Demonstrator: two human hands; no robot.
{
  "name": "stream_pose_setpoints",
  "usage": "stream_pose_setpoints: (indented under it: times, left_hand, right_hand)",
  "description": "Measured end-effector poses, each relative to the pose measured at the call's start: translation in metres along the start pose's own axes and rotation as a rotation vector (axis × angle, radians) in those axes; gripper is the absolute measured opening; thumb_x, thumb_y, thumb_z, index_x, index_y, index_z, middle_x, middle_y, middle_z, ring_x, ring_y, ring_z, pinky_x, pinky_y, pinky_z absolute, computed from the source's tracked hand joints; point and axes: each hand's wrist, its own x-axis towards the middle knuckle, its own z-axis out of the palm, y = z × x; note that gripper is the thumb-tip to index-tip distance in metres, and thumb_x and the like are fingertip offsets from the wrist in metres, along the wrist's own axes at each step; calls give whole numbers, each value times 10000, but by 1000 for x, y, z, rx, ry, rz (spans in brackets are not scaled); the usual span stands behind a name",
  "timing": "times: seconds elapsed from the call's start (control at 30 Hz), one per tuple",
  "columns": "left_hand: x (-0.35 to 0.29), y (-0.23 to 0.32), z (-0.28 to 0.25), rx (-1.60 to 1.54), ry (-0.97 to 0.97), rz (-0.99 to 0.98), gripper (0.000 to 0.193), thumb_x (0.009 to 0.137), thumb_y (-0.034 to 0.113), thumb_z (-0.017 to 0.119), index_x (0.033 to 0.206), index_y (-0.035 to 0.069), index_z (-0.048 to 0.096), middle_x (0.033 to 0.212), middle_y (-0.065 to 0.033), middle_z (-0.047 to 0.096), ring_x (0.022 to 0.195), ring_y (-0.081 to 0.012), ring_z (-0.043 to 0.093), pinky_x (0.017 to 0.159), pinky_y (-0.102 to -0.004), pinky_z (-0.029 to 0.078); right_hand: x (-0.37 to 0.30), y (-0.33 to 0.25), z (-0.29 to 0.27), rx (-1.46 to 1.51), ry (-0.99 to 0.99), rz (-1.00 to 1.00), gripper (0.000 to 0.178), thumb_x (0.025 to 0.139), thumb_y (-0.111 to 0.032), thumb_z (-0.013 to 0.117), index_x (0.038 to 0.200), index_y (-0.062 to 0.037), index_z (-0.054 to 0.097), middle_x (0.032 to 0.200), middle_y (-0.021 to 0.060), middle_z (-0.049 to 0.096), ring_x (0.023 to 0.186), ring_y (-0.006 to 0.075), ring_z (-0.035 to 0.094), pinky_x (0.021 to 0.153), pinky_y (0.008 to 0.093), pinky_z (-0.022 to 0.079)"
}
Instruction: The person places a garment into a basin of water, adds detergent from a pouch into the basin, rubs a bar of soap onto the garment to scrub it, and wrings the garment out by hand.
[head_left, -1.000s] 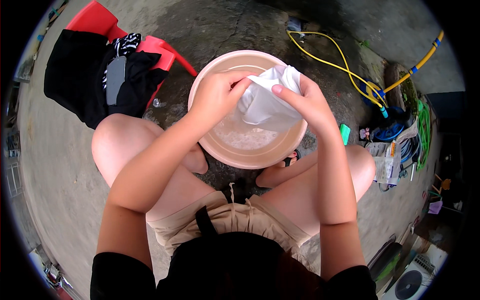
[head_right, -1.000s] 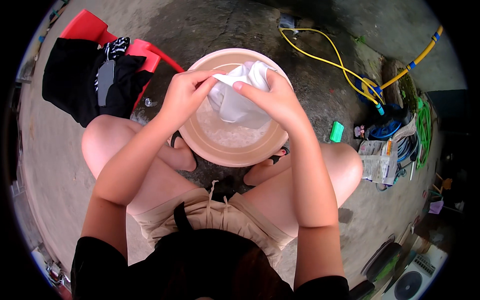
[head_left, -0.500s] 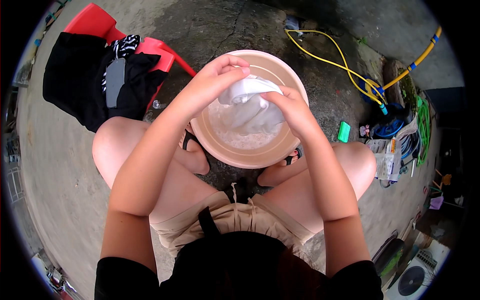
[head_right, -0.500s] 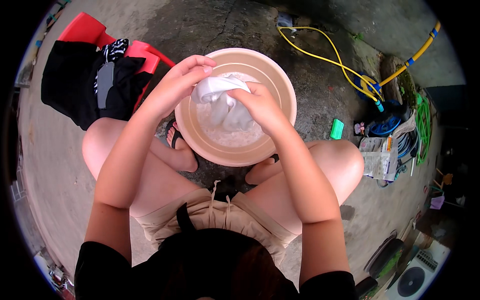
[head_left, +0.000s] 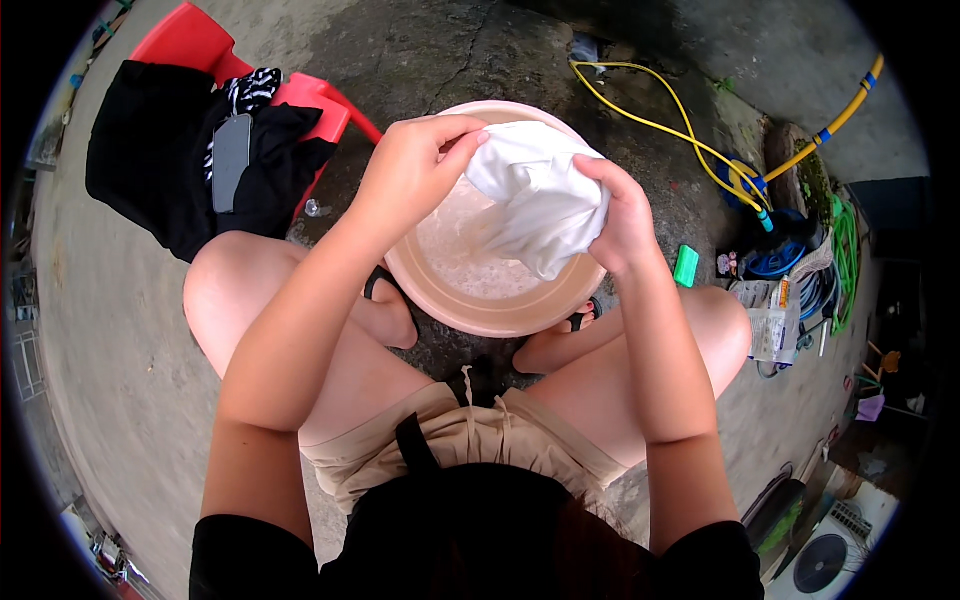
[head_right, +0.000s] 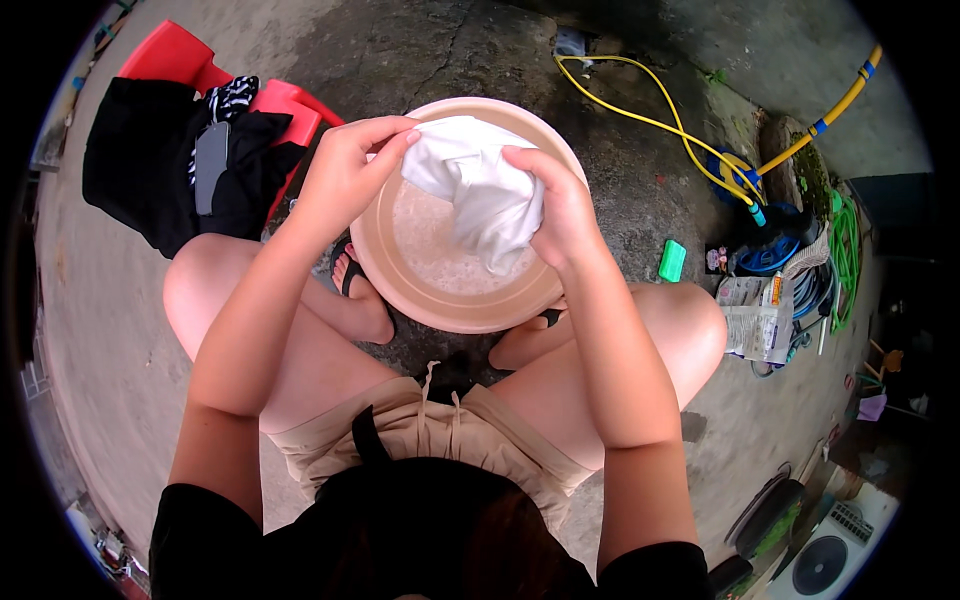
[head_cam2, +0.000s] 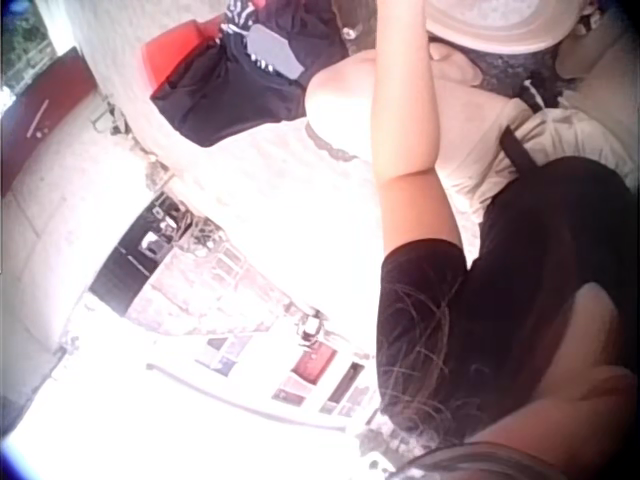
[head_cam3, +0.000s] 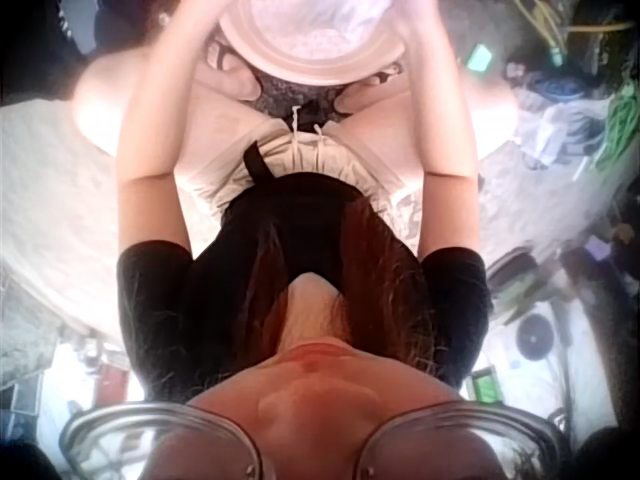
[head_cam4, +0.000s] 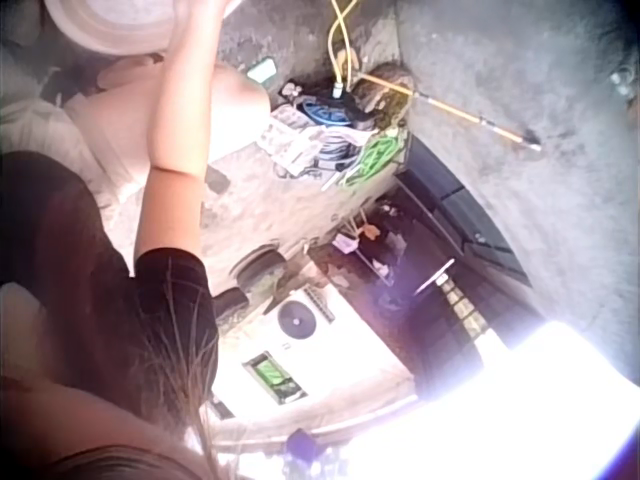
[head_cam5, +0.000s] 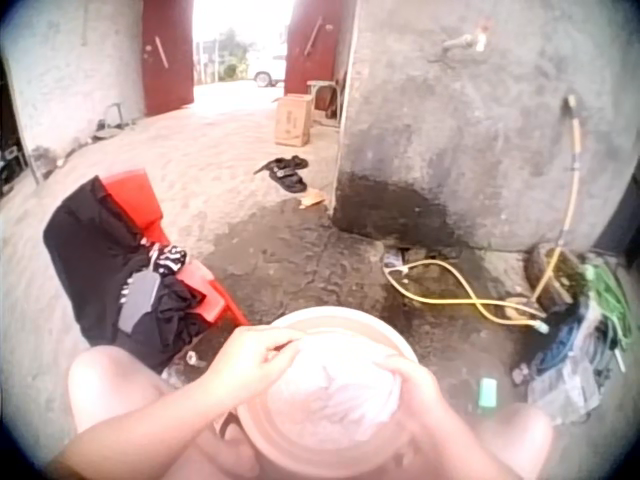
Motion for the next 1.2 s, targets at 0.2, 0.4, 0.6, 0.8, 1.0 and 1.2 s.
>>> stream_pose_setpoints:
  times: [0.2, 0.4, 0.6, 0.8, 1.0, 1.2]
  left_hand:
    - [1, -1, 2, 192, 82, 144, 210, 931, 142, 612, 1033, -25, 687, 860, -108, 700, 741, -134, 613, 670, -277, 477]
    - [4, -6, 3, -55, 74, -20, 208, 957, 175, 560, 998, -22, 613, 764, -166, 619, 647, -294, 586, 625, -351, 461]
    - [5, 5, -5, 176, 220, 128, 177, 983, 178, 513, 973, 15, 581, 818, -152, 612, 649, -307, 583, 613, -352, 463]
    - [5, 11, -16, 512, 380, 293, 122, 959, 169, 548, 972, 60, 601, 818, -133, 638, 706, -337, 621, 610, -386, 493]
    - [10, 8, -25, 620, 285, 404, 125, 934, 178, 587, 980, 74, 639, 812, -136, 649, 689, -317, 622, 630, -356, 504]
    - [18, 1, -42, -169, 69, -59, 179, 957, 174, 595, 1026, 21, 657, 818, -38, 686, 695, -88, 613, 629, -226, 466]
  right_hand:
    - [-2, -2, 0, 5, -24, 3, 424, 863, -200, 627, 1212, 35, 568, 1120, 160, 654, 1010, 259, 649, 900, 389, 509]
    - [-3, -4, 3, -20, -28, -2, 460, 870, -224, 636, 1230, 51, 556, 1146, 170, 646, 1020, 255, 646, 906, 377, 506]
    - [-3, -3, 5, -248, -9, -59, 429, 876, -297, 660, 1114, 59, 632, 1024, 132, 685, 907, 200, 665, 818, 314, 513]
    - [2, -2, -2, -725, 22, -112, 398, 886, -365, 674, 967, 24, 696, 838, 48, 690, 741, 104, 636, 691, 235, 490]
    - [1, 0, -2, -739, 57, -143, 359, 887, -338, 684, 957, 14, 692, 831, 35, 682, 728, 89, 622, 664, 238, 486]
    - [1, -3, -4, -707, 73, -149, 346, 866, -293, 702, 995, 27, 683, 870, 58, 690, 757, 117, 639, 677, 259, 501]
